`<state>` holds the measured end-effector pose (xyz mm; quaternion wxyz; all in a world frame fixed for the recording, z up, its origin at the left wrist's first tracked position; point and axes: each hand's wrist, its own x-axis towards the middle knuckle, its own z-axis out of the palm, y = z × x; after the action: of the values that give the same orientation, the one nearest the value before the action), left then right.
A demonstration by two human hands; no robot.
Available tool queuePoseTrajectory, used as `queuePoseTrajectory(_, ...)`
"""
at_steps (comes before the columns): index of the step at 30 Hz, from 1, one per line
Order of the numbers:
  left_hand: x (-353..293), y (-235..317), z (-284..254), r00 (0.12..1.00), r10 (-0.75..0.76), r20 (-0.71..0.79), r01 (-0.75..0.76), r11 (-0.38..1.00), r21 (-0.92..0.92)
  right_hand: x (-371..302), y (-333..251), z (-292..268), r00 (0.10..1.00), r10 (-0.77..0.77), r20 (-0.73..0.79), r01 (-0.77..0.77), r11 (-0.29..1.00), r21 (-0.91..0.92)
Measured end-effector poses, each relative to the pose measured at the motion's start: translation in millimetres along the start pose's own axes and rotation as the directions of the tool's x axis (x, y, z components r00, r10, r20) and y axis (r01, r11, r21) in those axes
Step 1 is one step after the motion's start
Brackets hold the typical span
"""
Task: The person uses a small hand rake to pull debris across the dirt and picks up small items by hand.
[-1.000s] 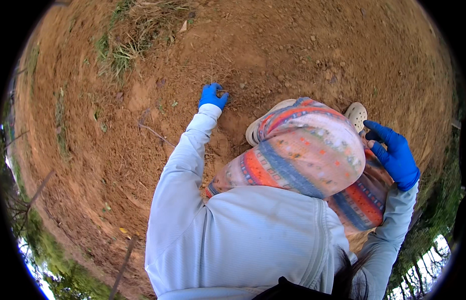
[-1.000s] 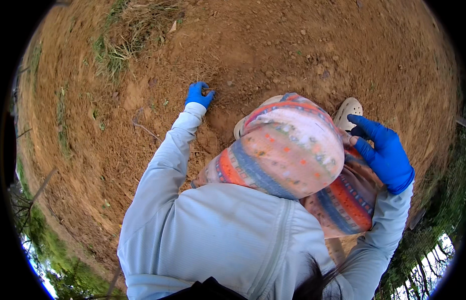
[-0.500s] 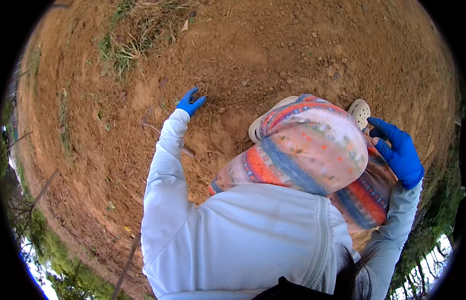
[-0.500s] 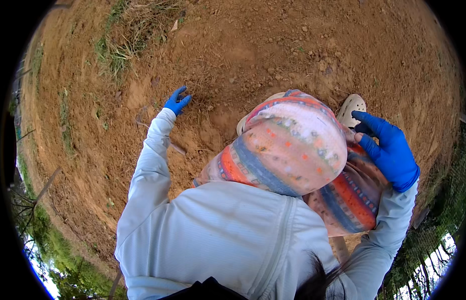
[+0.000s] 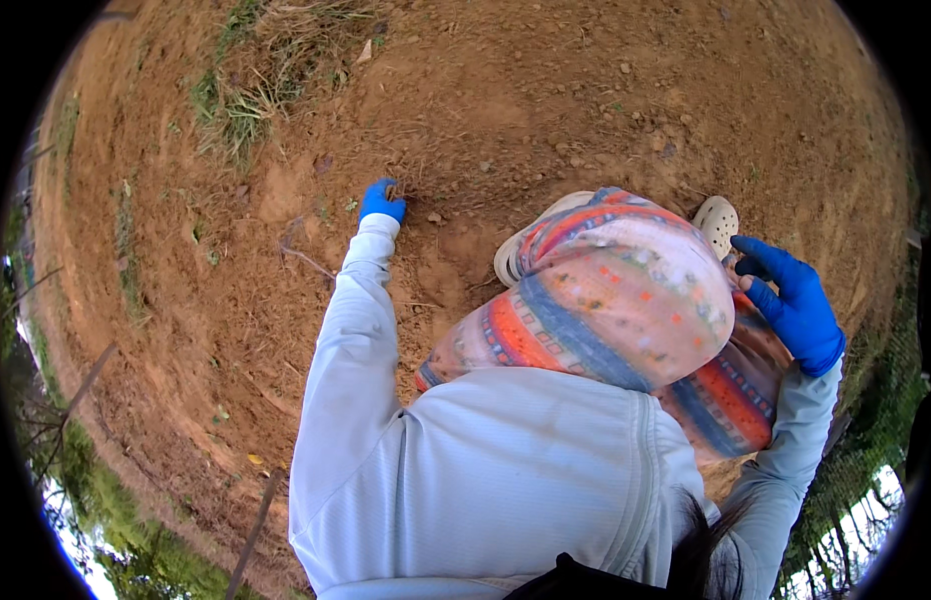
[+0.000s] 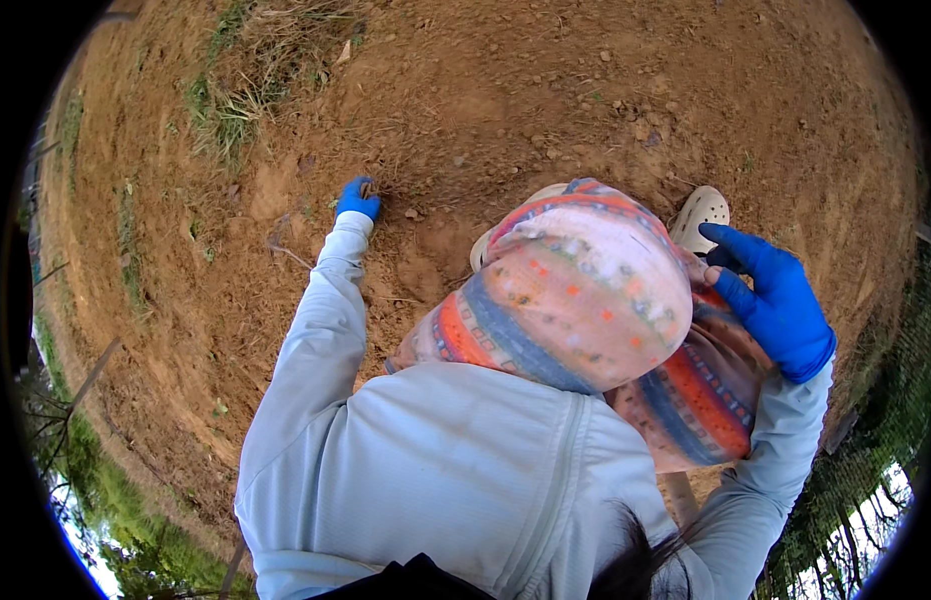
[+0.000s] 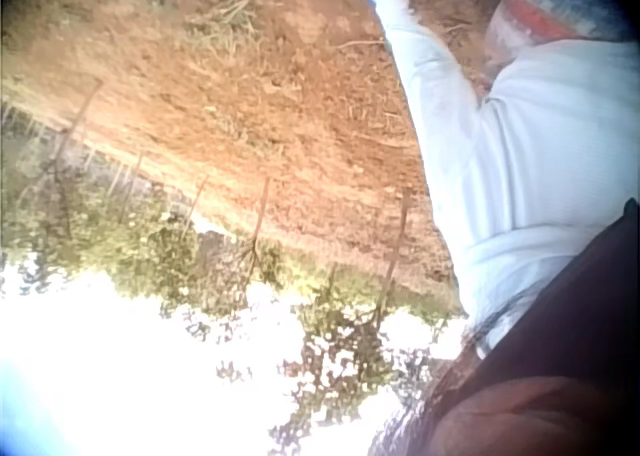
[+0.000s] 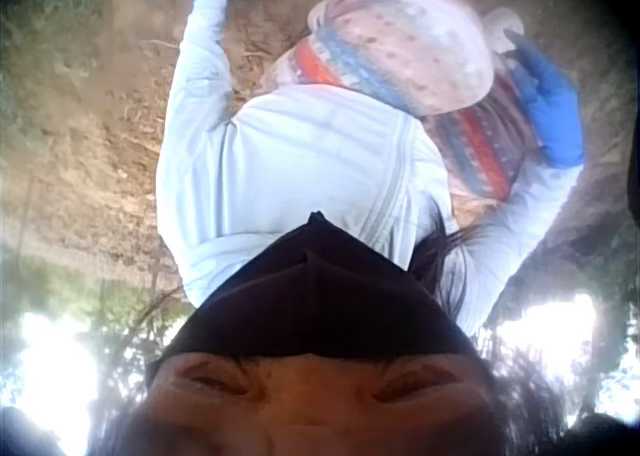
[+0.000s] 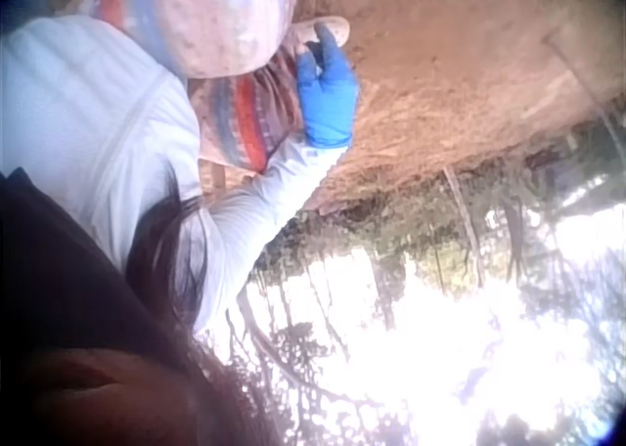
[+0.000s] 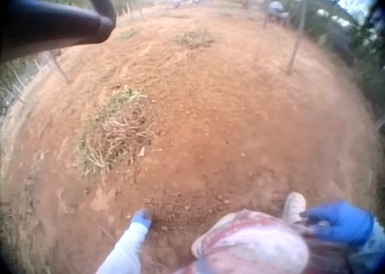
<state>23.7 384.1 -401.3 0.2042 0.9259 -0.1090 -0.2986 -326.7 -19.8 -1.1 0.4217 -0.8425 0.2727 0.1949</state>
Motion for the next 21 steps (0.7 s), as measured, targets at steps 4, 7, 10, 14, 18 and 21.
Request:
queuePoseTrajectory(4,36,26,-49,0.991,-0.017,0.131,0.050,0.965,-0.257,-1,10,1,1.000,0.019,-0.015,-0.019,1.000,0.020)
queuePoseTrajectory(7,62,34,-52,0.987,0.049,0.152,-0.008,0.966,-0.257,-1,8,-1,0.999,0.043,-0.002,-0.043,0.999,0.019)
queuePoseTrajectory(10,79,45,-41,0.970,0.221,0.104,-0.195,0.956,-0.221,-1,4,-3,0.998,0.059,-0.012,-0.059,0.998,0.030)
queuePoseTrajectory(14,75,92,-9,0.998,0.007,-0.060,-0.005,0.999,0.033,-3,6,-4,0.997,0.074,-0.025,-0.073,0.997,0.034)
queuePoseTrajectory(18,36,139,-8,0.996,-0.093,0.005,0.084,0.924,0.373,-2,6,-3,0.997,0.073,-0.023,-0.071,0.996,0.052)
queuePoseTrajectory(21,29,122,-2,0.992,0.011,0.129,-0.064,0.910,0.409,-1,6,-4,0.998,0.050,-0.024,-0.049,0.998,0.039)
